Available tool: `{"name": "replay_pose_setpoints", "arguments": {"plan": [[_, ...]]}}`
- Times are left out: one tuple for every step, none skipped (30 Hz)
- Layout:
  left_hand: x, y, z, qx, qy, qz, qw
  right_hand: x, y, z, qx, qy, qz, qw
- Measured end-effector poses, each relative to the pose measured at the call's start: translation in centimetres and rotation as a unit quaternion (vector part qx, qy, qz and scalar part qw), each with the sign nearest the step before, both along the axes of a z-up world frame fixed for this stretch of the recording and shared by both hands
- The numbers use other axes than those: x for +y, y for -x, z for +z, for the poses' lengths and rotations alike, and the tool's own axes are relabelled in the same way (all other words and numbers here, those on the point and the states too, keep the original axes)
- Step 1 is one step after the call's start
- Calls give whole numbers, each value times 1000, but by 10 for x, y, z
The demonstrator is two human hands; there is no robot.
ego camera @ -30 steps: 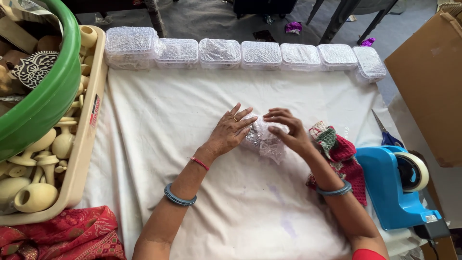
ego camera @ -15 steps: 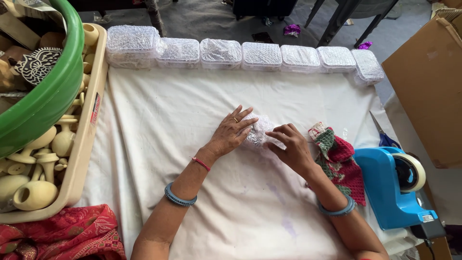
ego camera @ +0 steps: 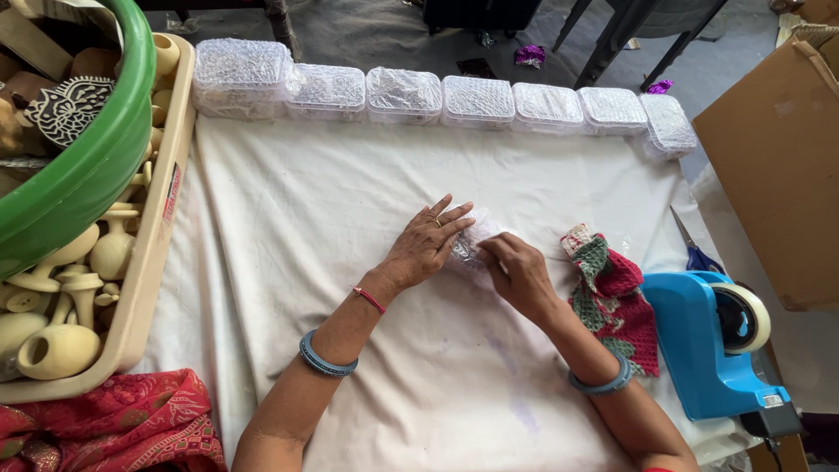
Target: The person places two small decorative items into a clear plastic container and closes the lid. They then wrap the container in bubble wrap, securing it with pieces of clear tape from a blue tape dispenser.
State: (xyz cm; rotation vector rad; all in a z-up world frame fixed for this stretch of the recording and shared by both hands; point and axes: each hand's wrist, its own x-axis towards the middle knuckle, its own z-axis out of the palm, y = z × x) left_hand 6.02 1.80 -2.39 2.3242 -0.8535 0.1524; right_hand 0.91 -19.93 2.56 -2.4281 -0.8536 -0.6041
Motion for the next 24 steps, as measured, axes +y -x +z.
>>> {"name": "replay_pose_setpoints", "arguments": {"plan": [[2,0,3,0,1,1,1000,-3,-2,-2,0,1,1,1000],[2,2,5,3,7,-3,1000,-7,-3,-5,53,-38,7,998],[2,4,8,7,12,-8,1000,-11,-3,-8,105,-77,13,991],[2,3,9,7,12,-10,1000,-6,-3,-1,105,-77,11,991],[2,3,10,10,19,-15,1000,-1,-3,5,98,-83,-15,992],[3,3,11,14,26,-19,999,4,-4,12,90,-90,-40,991],[3,3,13,13,26,-19,999,5,-3,13,89,-90,-40,991],[4,4,15,16,30,-21,999,6,-3,14,131,-64,-57,988],[4,5,17,20,35,-23,999,7,-2,14,171,-38,-73,982],[4,4,14,19,35,-23,999,4,0,8,171,-38,-72,982],[3,3,11,19,44,-25,999,2,2,2,99,5,-41,994],[4,2,7,20,52,-26,998,1,4,-5,27,48,-8,998],[4,4,9,21,51,-24,998,5,11,2,27,47,-6,998],[4,5,10,12,62,-27,998,9,18,10,9,84,-12,996],[4,6,11,4,72,-30,997,14,24,18,-8,120,-19,993],[4,6,13,5,71,-31,997,15,27,19,-7,120,-20,993],[4,7,14,-3,62,-34,997,17,30,21,-21,155,-32,987],[3,7,16,-12,53,-39,998,17,33,23,-35,191,-46,980],[3,7,17,-12,54,-42,998,14,30,17,-34,192,-49,980],[2,7,19,-10,39,-45,998,10,27,12,-46,179,-42,982],[2,7,21,-9,25,-47,999,7,24,6,-59,166,-35,984],[1,7,22,-9,24,-47,999,-3,19,2,-59,165,-35,984],[1,8,22,-7,16,-45,999,-12,15,-2,-9,62,-8,998],[1,8,22,-5,7,-43,999,-21,10,-7,41,-43,20,998]]}}
